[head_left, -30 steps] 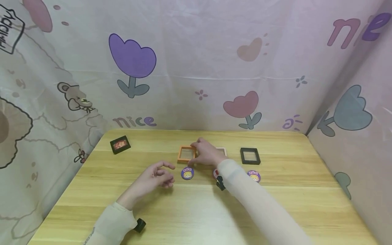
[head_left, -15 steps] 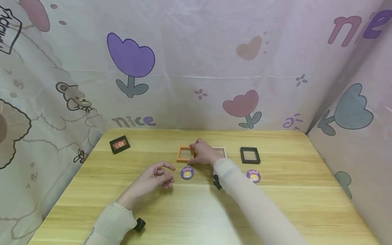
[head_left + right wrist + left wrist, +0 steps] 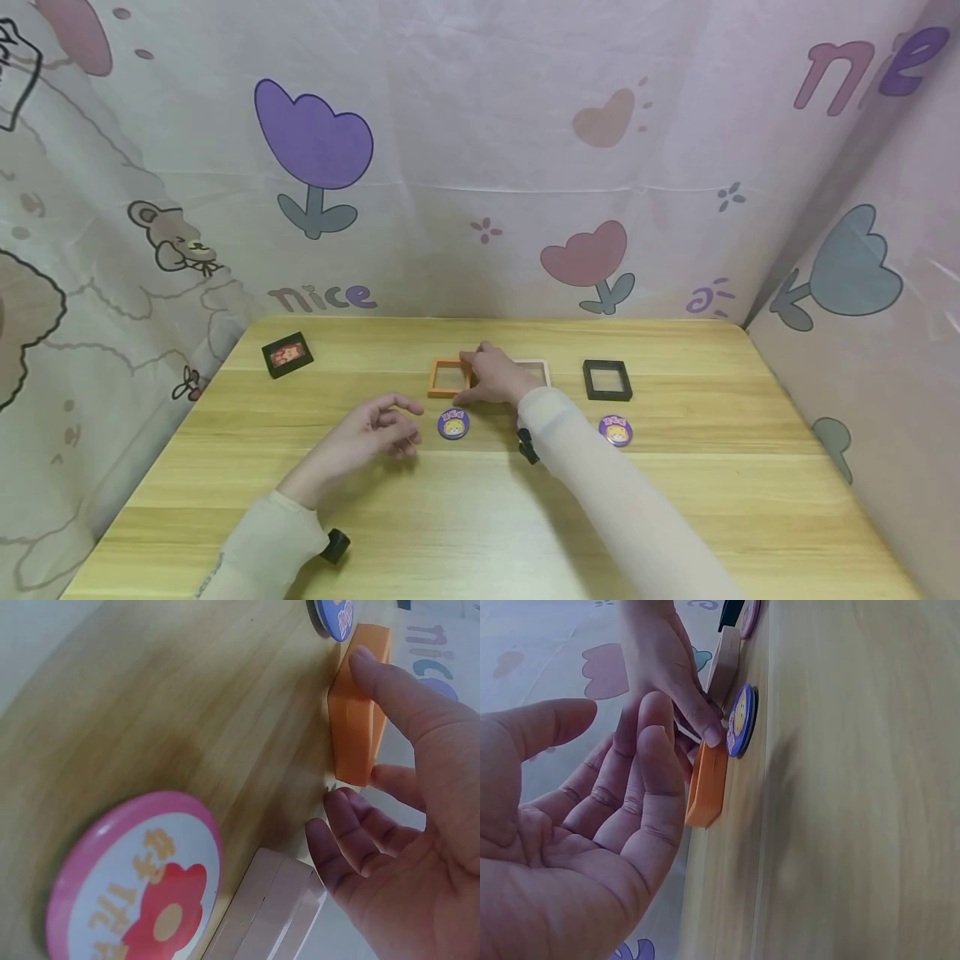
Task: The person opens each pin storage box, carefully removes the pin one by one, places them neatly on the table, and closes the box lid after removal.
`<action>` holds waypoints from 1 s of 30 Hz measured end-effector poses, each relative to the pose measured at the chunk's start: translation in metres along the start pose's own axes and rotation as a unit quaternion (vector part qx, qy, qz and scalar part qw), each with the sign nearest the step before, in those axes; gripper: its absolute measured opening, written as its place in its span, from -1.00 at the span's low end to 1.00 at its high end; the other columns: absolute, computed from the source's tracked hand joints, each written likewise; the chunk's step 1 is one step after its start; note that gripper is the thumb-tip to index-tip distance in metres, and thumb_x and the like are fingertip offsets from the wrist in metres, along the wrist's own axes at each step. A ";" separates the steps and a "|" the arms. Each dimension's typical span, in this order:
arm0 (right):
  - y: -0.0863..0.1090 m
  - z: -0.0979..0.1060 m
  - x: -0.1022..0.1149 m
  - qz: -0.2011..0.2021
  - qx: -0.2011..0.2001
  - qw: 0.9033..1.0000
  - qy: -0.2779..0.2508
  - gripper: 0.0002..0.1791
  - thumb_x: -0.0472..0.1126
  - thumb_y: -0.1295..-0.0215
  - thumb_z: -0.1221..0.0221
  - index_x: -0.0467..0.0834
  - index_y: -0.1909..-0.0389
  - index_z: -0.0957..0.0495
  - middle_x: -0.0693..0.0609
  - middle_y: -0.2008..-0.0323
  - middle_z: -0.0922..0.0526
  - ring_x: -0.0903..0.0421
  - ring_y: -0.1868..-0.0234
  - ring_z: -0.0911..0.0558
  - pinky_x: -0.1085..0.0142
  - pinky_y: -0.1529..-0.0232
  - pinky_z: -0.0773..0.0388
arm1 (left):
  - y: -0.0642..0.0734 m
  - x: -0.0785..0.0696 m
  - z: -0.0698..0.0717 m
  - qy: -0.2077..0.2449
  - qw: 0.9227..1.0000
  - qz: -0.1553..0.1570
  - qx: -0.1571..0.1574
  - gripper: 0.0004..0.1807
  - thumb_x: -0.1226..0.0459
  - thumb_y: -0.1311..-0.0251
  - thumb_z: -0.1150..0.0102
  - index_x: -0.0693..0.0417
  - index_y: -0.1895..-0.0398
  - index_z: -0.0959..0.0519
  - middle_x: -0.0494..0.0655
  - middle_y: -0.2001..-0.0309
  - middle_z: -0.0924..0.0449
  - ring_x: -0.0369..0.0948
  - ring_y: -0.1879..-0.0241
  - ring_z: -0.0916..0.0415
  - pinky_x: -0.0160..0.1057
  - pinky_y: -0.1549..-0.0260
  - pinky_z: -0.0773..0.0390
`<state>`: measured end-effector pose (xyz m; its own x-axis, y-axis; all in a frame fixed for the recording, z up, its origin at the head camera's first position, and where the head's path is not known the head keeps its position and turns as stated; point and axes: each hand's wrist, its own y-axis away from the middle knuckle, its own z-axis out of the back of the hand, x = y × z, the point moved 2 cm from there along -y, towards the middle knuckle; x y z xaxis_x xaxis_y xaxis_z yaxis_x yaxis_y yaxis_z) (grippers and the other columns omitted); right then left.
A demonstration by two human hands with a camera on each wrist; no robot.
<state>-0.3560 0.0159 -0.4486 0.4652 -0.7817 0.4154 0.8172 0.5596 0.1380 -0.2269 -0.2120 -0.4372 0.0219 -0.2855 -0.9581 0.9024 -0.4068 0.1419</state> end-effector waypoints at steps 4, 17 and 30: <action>0.003 0.002 0.001 -0.002 0.007 1.000 -0.011 0.08 0.23 -0.26 -0.50 -0.10 -0.67 -0.24 -0.28 -0.42 -0.46 -0.15 -0.34 -0.58 0.00 -0.41 -0.61 | 0.000 0.001 0.004 -0.005 1.000 0.008 -0.009 -0.50 0.27 -0.55 -0.18 0.40 -0.38 -0.37 0.39 0.00 -0.72 0.03 0.12 -0.77 -0.11 0.07 -0.82; 0.010 0.012 0.015 0.030 -0.002 0.998 -0.048 -0.19 0.14 -0.45 -0.36 -0.15 -0.57 -0.37 -0.29 -0.41 -0.51 -0.16 -0.38 -0.55 -0.05 -0.46 -0.55 | 0.002 0.009 0.033 -0.041 0.991 0.047 -0.116 -0.52 0.26 -0.55 -0.18 0.35 -0.37 -0.41 0.28 0.03 -0.73 0.00 0.16 -0.78 -0.13 0.20 -0.80; 0.016 0.014 0.039 0.067 -0.026 0.993 -0.090 -0.31 0.03 -0.48 -0.34 -0.12 -0.52 -0.41 -0.26 -0.44 -0.48 -0.14 -0.38 -0.56 -0.01 -0.47 -0.55 | 0.004 0.022 0.086 -0.131 0.967 0.076 -0.206 -0.43 0.15 -0.57 -0.18 0.31 -0.45 -0.35 0.35 -0.10 -0.70 -0.02 0.13 -0.83 -0.16 0.23 -0.83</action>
<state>-0.3297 -0.0015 -0.4175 0.5066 -0.6362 0.5819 0.7702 0.6373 0.0264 -0.2600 -0.2948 -0.4366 0.1075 -0.5465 -0.8305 0.9932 0.0220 0.1141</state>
